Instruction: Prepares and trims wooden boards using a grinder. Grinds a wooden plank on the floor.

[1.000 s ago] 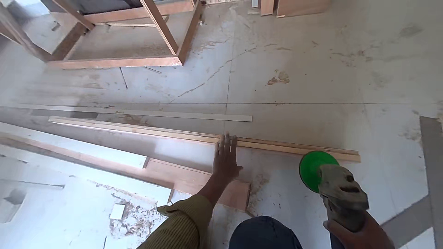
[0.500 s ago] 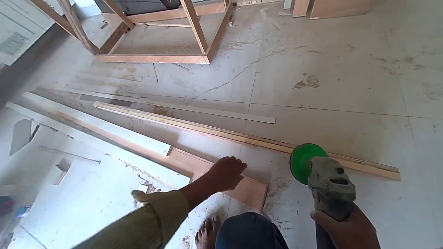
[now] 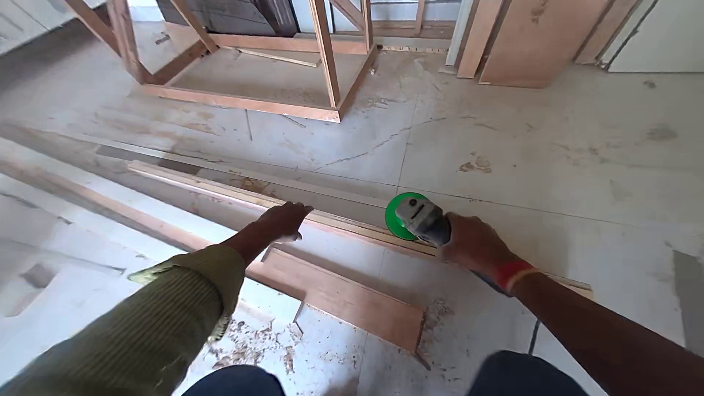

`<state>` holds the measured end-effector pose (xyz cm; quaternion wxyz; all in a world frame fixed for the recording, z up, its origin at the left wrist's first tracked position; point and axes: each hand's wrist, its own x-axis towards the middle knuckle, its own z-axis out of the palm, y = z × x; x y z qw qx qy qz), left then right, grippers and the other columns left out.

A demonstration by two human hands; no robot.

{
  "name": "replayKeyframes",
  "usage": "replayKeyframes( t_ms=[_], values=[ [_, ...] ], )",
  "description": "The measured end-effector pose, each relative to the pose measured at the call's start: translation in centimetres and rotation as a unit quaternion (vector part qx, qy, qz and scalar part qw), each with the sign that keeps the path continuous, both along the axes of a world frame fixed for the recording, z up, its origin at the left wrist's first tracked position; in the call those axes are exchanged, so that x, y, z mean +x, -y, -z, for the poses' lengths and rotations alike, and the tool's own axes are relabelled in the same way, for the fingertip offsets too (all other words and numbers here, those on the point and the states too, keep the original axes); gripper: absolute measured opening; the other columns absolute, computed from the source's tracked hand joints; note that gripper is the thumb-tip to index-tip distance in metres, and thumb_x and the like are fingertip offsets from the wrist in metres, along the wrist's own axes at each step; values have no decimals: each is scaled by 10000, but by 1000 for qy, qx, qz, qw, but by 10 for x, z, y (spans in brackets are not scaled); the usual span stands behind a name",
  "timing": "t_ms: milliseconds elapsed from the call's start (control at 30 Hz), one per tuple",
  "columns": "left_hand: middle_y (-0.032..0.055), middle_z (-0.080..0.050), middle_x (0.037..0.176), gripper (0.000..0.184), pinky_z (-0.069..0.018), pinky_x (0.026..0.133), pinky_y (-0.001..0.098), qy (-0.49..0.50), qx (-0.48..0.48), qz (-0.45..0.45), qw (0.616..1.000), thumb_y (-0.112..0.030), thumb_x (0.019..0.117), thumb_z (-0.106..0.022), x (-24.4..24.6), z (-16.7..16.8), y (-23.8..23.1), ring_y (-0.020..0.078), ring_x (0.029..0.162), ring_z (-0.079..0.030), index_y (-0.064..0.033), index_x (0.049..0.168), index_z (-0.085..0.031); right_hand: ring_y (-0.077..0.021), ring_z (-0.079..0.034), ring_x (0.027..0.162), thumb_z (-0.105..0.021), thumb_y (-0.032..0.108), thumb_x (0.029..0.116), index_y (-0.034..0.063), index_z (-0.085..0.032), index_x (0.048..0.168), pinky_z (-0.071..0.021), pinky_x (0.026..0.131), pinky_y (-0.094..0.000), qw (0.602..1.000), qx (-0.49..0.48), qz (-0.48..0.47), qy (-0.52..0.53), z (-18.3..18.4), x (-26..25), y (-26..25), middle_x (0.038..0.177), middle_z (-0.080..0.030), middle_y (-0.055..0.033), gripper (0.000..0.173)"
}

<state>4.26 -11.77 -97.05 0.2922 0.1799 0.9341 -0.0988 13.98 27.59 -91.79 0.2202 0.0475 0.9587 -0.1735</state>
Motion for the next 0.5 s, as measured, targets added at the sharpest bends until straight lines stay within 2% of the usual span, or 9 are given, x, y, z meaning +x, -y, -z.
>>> replayKeyframes(
  t_ms=[100,167,200,267,333,433,500],
  values=[
    [183,-483,1517,1064,-423,1087,615,-18,21,-10,1000,-268,709,-936,-25,42,-3,424,1388,-454,-100,1588,-360,-347,-687,883,-842,257,766,72,-661,1109,-551,738,-581,999,3,46,26,3,-3,19,926,-687,-148,431],
    [191,-488,1514,1088,-385,1119,619,2,28,-3,1000,-293,683,-947,-37,69,-4,426,1402,-437,-104,1586,-370,-359,-694,958,-828,258,793,57,-652,1186,-554,813,-586,993,-19,103,46,9,9,34,997,-703,-169,475],
    [186,-520,1479,1031,-399,1113,598,9,26,11,1000,-321,701,-930,-43,81,-4,412,1383,-462,-100,1563,-409,-350,-695,991,-814,272,806,57,-645,1223,-556,846,-574,989,-31,132,55,14,18,41,1033,-706,-168,498],
    [158,-582,1392,803,-448,1074,544,5,44,34,998,-357,792,-855,-53,99,-3,370,1319,-525,-93,1470,-514,-330,-696,1034,-801,299,808,61,-633,1286,-556,889,-552,979,-57,186,62,29,34,56,1086,-715,-158,560],
    [136,-616,1324,675,-459,1041,518,-10,73,55,996,-354,845,-797,-54,108,2,347,1259,-556,-109,1428,-558,-296,-712,975,-793,325,772,94,-635,1271,-569,834,-527,972,-48,218,70,44,43,70,1029,-727,-115,572],
    [120,-623,1295,633,-473,1029,483,-1,70,107,992,-416,888,-763,-55,112,11,325,1237,-574,-105,1403,-564,-298,-727,910,-779,330,766,111,-620,1286,-575,768,-525,972,-32,212,92,53,51,90,957,-735,-109,586],
    [93,-654,1224,552,-502,998,455,-4,71,149,986,-450,885,-752,-65,116,12,291,1177,-612,-108,1301,-631,-310,-730,907,-769,326,783,122,-592,1324,-574,761,-528,972,-33,203,109,53,47,99,949,-733,-115,605]
  ],
)
